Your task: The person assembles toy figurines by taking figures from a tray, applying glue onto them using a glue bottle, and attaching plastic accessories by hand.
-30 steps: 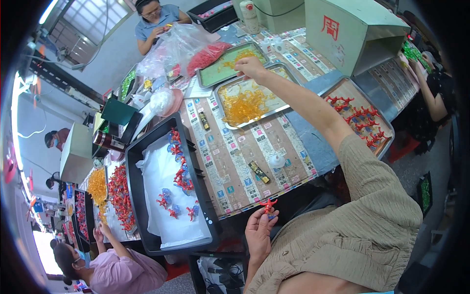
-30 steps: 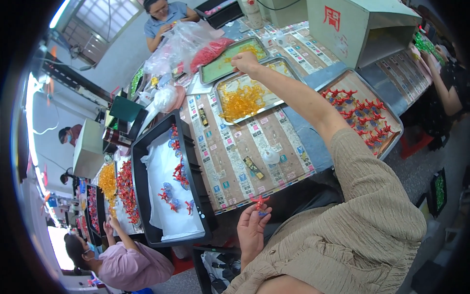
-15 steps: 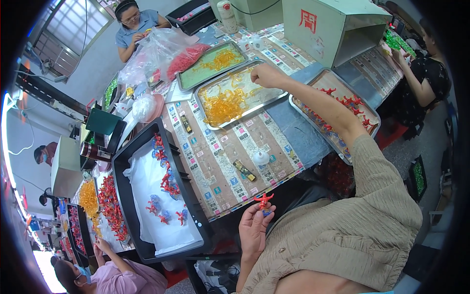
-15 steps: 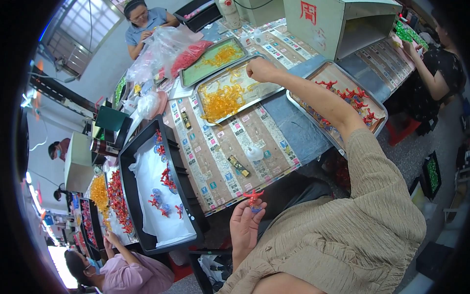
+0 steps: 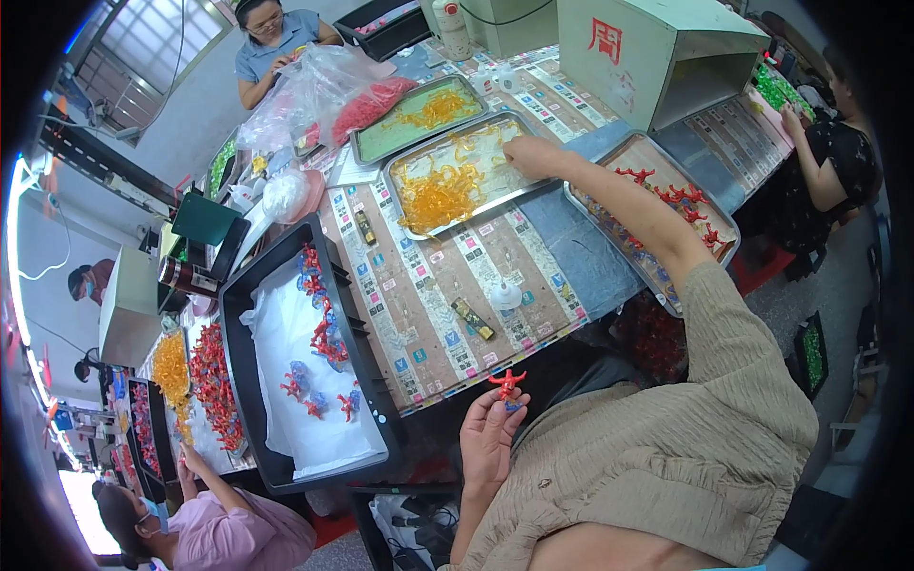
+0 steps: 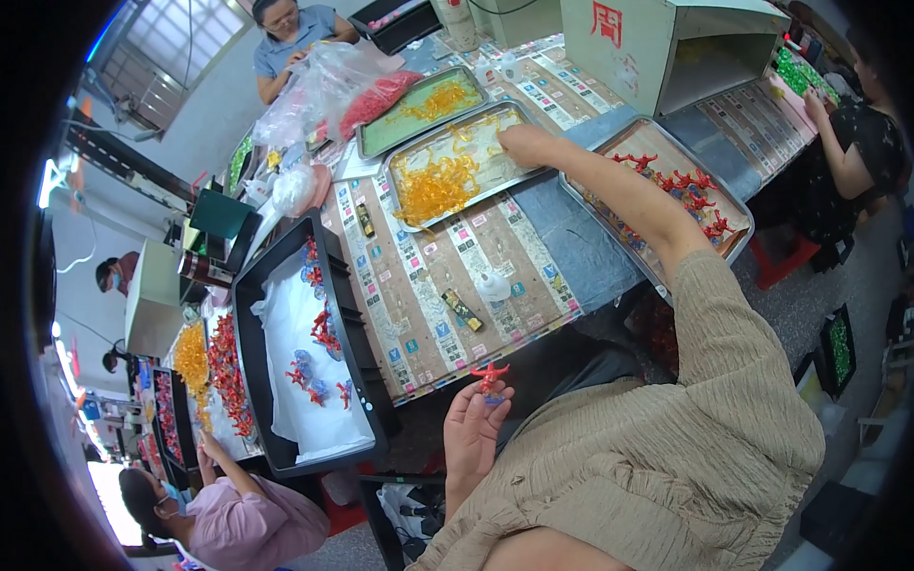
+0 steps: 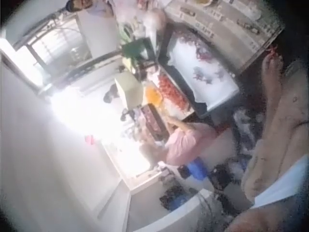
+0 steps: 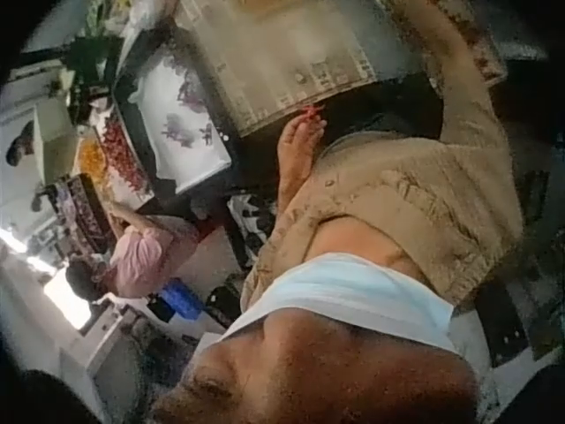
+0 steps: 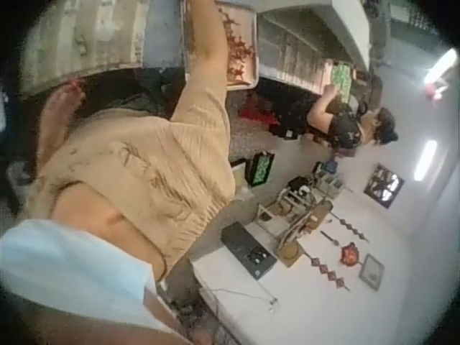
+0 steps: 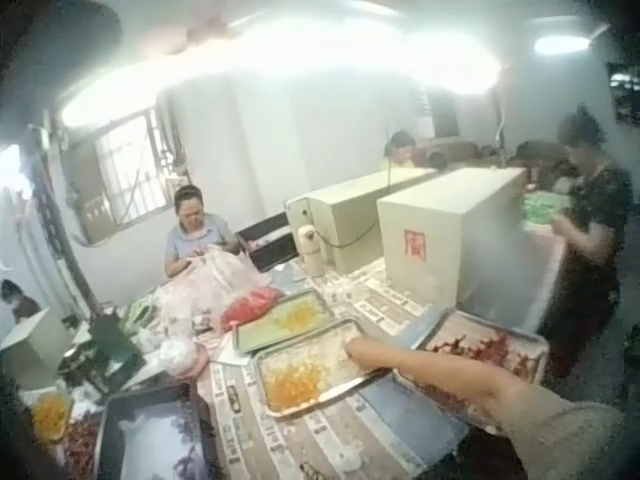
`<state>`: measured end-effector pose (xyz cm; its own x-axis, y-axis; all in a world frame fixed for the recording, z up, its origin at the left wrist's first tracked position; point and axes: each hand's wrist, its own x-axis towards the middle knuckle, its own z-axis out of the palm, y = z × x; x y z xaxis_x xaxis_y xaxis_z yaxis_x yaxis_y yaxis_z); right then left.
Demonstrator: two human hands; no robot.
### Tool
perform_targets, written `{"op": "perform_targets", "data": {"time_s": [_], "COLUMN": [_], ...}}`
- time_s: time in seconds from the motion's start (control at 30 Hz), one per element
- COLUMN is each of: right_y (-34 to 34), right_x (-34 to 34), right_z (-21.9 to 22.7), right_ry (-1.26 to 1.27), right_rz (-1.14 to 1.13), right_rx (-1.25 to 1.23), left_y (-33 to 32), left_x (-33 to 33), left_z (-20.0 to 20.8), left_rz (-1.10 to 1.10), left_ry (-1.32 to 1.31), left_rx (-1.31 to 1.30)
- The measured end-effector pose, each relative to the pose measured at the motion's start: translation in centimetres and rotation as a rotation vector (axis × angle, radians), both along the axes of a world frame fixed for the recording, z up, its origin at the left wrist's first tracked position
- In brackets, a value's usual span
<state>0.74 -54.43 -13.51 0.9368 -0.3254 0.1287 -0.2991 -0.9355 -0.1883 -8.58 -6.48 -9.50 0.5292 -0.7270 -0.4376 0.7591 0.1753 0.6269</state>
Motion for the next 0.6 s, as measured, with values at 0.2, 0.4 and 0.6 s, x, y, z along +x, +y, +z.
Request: {"op": "perform_targets", "data": {"time_s": [0.2, 0.4, 0.6], "right_y": [4.1, 11.0, 21.9], "right_x": [-2.7, -8.5, -16.0], "right_z": [5.5, 8.7, 10.8], "right_ry": [-0.155, -0.361, -0.329], "right_rz": [-0.239, -0.044, 0.067], "right_rx": [0.833, 1.617, 1.769], "left_y": [0.3, 0.3, 0.8], "left_x": [-0.3, 0.4, 1.2], "left_z": [-0.5, -0.5, -0.4], "left_rz": [0.054, 0.115, 0.115], "left_ry": [-0.032, 0.053, 0.052], "left_rx": [0.011, -0.017, -0.105]}}
